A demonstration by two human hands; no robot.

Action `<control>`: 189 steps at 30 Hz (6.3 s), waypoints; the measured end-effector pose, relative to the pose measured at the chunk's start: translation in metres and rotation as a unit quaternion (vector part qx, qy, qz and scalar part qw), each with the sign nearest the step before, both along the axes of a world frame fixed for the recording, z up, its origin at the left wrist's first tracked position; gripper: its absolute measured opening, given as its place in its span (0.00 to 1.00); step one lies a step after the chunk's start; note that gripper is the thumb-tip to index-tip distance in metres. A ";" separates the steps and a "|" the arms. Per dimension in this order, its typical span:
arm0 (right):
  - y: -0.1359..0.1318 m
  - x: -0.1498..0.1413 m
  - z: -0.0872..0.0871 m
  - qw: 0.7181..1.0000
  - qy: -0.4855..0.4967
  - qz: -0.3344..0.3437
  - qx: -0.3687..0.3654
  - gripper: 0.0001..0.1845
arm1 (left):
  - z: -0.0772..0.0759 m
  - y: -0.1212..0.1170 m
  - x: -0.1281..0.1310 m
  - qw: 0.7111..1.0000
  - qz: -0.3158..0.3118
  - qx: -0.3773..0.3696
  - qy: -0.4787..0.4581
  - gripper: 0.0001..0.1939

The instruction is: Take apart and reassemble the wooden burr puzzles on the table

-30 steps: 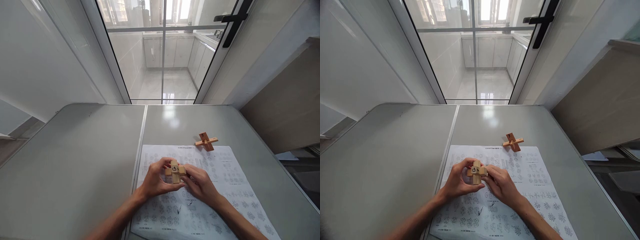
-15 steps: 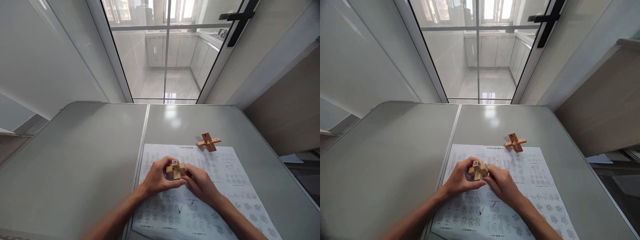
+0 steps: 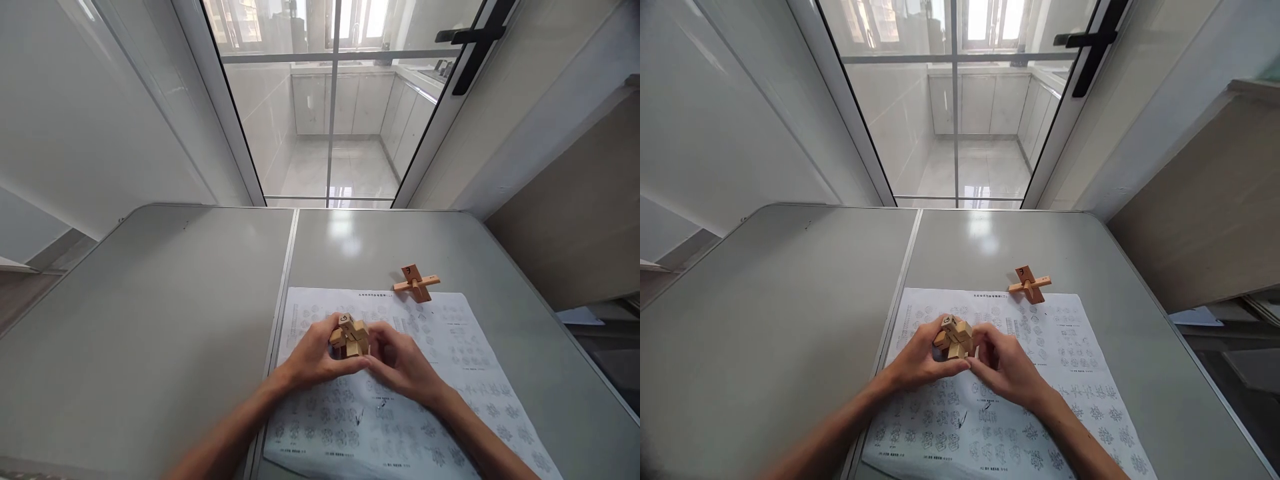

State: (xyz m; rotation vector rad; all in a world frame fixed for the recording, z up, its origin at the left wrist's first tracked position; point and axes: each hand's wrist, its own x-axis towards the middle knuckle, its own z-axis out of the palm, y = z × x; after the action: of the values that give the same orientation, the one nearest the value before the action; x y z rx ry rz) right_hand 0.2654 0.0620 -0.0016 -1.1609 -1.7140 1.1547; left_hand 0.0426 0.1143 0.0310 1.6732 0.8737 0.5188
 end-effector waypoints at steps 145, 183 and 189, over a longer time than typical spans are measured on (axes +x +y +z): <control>0.072 -0.056 0.062 0.993 -0.078 0.075 0.054 0.21 | 0.017 0.007 -0.062 0.797 0.328 0.426 0.276 0.20; 0.109 -0.003 0.046 0.788 -0.463 0.160 0.374 0.14 | -0.023 0.069 -0.084 0.856 0.476 0.127 -0.156 0.26; 0.117 0.060 0.067 0.792 -0.467 0.082 0.386 0.16 | -0.021 0.083 -0.087 0.814 0.513 0.056 -0.266 0.27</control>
State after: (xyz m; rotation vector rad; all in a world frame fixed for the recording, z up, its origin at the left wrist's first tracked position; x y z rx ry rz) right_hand 0.3256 0.1792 0.0655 -1.0784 -2.6760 -0.2392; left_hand -0.0448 0.1972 0.0098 0.9108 1.2768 1.7074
